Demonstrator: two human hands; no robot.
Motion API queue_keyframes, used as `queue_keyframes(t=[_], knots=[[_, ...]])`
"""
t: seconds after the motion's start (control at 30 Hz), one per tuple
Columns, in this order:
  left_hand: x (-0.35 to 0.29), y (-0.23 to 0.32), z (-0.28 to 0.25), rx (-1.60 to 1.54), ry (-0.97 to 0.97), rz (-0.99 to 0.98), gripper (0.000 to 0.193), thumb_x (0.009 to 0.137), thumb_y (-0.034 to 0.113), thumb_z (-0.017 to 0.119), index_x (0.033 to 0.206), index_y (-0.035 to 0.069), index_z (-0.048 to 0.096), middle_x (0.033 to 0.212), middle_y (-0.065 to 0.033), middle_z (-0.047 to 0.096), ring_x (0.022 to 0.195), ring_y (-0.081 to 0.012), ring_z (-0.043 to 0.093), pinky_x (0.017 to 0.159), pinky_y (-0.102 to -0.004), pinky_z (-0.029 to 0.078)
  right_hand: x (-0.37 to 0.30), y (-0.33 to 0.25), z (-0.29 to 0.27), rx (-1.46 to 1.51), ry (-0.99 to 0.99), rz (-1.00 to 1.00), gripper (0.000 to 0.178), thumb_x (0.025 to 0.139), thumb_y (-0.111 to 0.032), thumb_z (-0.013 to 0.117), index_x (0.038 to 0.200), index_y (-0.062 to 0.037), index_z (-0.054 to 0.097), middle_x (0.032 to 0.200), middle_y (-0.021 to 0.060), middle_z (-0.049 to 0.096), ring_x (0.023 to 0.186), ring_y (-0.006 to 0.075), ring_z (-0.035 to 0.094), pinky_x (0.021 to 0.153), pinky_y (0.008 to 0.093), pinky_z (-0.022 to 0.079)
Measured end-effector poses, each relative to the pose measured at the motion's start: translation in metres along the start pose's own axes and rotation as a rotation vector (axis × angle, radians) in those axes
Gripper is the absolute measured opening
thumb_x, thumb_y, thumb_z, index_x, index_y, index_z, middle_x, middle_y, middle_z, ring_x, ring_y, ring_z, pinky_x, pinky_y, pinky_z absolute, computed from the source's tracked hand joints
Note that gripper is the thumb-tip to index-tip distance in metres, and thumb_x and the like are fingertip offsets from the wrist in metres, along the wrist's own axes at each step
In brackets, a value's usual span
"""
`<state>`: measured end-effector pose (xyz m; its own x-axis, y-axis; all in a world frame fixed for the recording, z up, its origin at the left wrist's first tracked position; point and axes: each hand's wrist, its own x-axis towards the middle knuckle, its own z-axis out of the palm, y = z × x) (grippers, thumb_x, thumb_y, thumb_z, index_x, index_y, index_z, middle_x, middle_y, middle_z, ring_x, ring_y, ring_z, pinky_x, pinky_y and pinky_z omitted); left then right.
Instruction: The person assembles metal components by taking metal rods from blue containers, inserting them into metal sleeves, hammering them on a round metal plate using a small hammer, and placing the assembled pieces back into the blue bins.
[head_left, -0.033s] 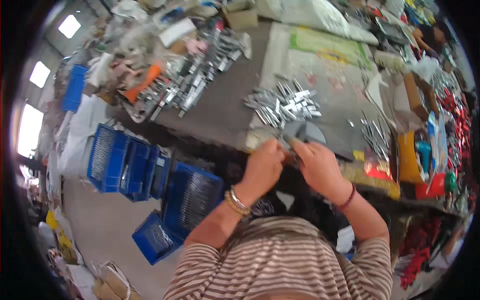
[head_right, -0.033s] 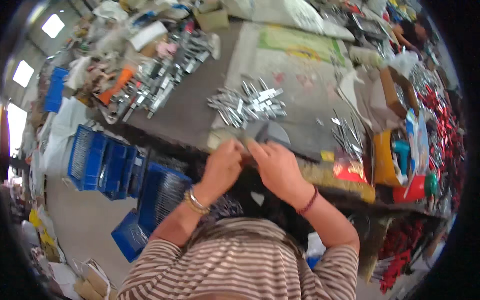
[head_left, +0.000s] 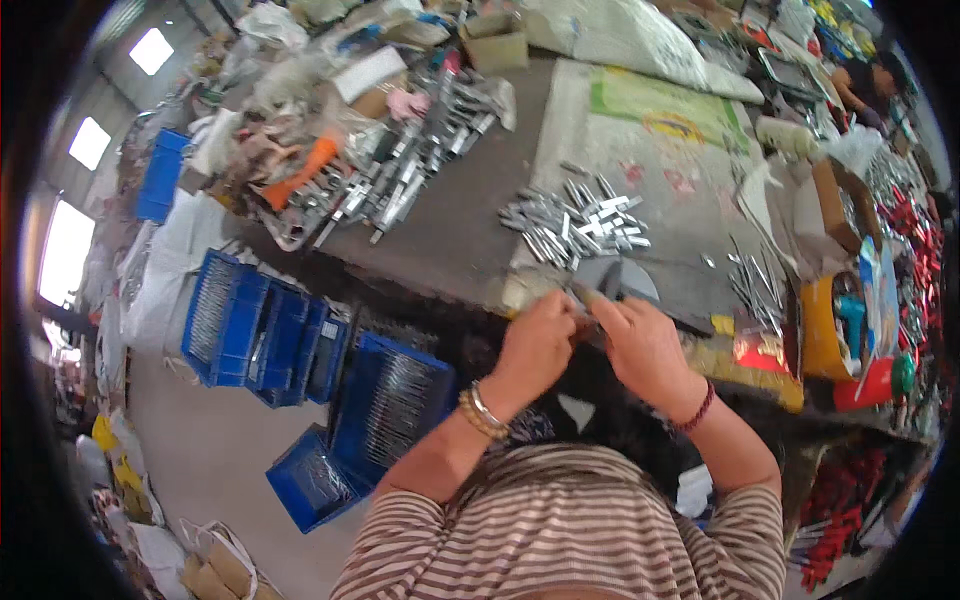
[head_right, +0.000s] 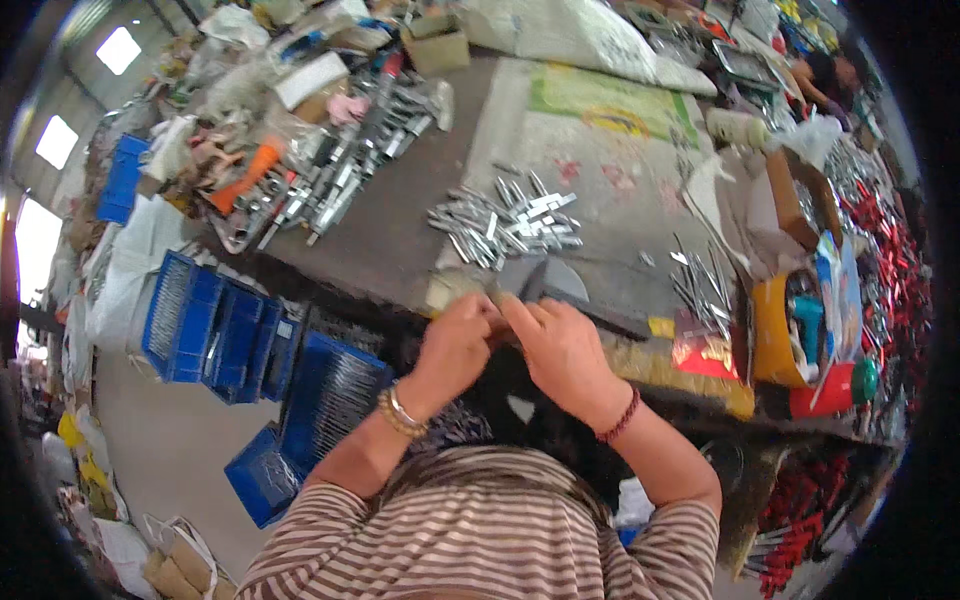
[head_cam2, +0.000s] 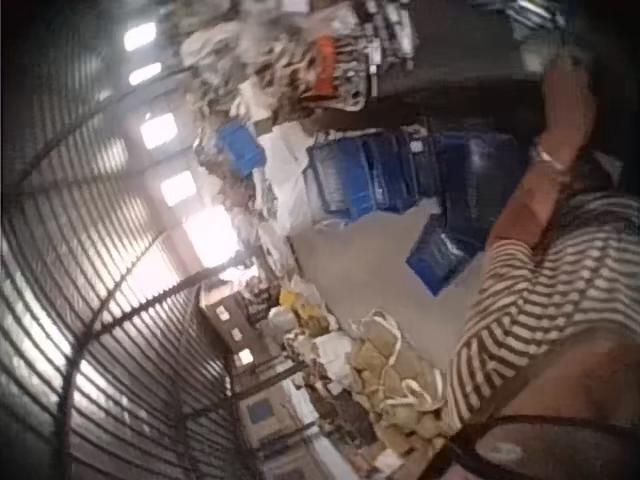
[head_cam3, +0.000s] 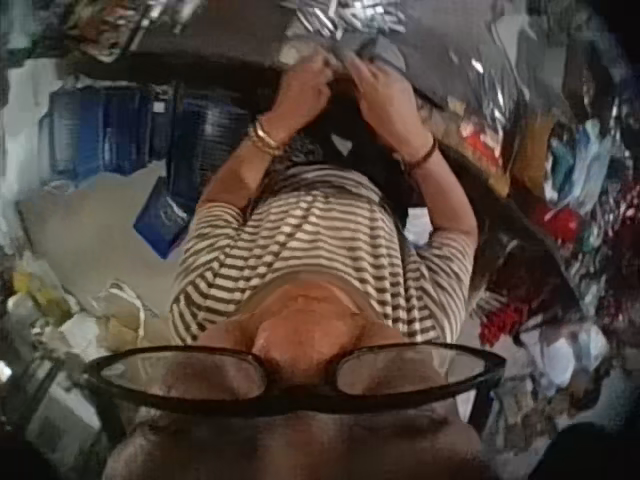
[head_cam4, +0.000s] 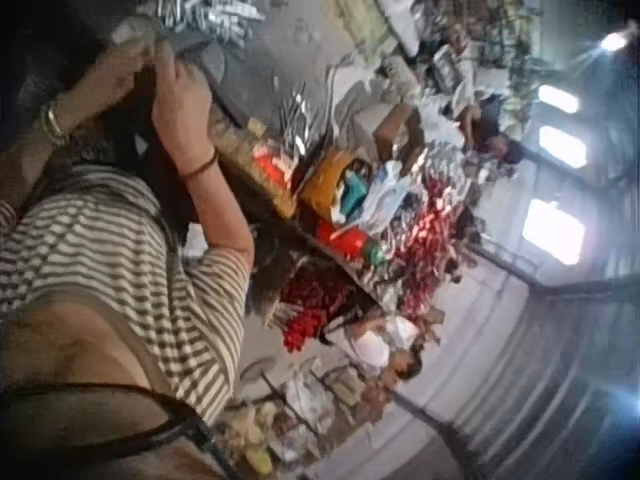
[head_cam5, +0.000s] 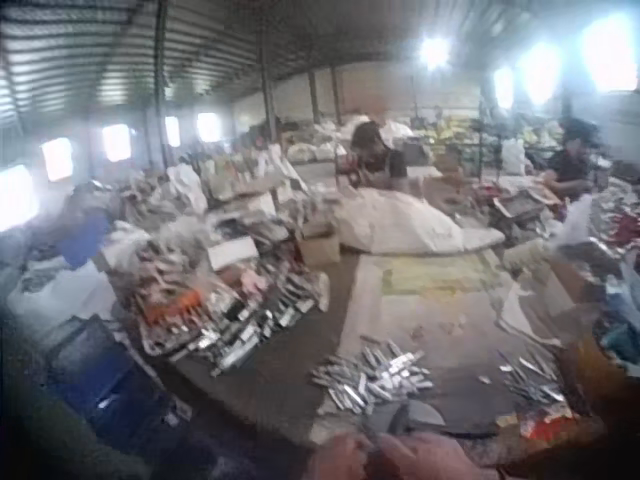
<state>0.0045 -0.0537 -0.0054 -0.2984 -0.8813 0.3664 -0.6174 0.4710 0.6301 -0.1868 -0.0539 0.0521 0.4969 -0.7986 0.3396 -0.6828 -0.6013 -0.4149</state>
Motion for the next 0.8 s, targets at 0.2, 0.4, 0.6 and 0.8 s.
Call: queue_keyframes(t=[0.2,0.4,0.6,0.8], knots=[[-0.006,0.022,-0.013,-0.101,0.046,-0.067,0.013,0.083,-0.001,0.073,0.096,0.003,0.073,0.093,-0.0118,0.063,0.090,-0.0331,0.064,0.077,-0.0428,0.053,-0.010,-0.015,-0.001,-0.152,-0.005,-0.092,0.044,0.078,0.002,0.066,0.122,-0.0051,0.060,0.087,0.0105,0.065,0.084,0.0303,0.065,0.074,0.0432,0.052],[0.001,0.008,-0.008,-0.157,0.067,0.032,0.013,0.084,0.002,0.075,0.096,0.002,0.070,0.092,-0.0127,0.060,0.088,-0.0333,0.063,0.076,-0.0414,0.052,-0.014,0.001,-0.009,-0.181,0.232,0.028,0.029,0.081,-0.003,0.071,0.109,-0.0056,0.066,0.088,0.0100,0.064,0.083,0.0310,0.064,0.074,0.0430,0.052],[0.008,0.007,-0.016,-0.074,0.049,0.070,0.008,0.085,0.005,0.076,0.092,0.004,0.072,0.092,-0.0109,0.060,0.087,-0.0311,0.064,0.075,-0.0410,0.052,-0.016,0.042,-0.026,-0.280,0.100,0.126,0.029,0.085,-0.010,0.074,0.114,-0.0070,0.068,0.098,0.0114,0.064,0.092,0.0336,0.063,0.078,0.0451,0.051],[0.005,0.014,-0.014,-0.128,0.031,-0.002,0.008,0.087,0.005,0.074,0.094,0.004,0.073,0.091,-0.0102,0.060,0.086,-0.0317,0.064,0.076,-0.0426,0.051,-0.040,0.022,-0.035,-0.042,0.115,0.302,0.030,0.087,-0.007,0.071,0.118,-0.0077,0.069,0.100,0.0135,0.062,0.092,0.0358,0.066,0.076,0.0468,0.052]])
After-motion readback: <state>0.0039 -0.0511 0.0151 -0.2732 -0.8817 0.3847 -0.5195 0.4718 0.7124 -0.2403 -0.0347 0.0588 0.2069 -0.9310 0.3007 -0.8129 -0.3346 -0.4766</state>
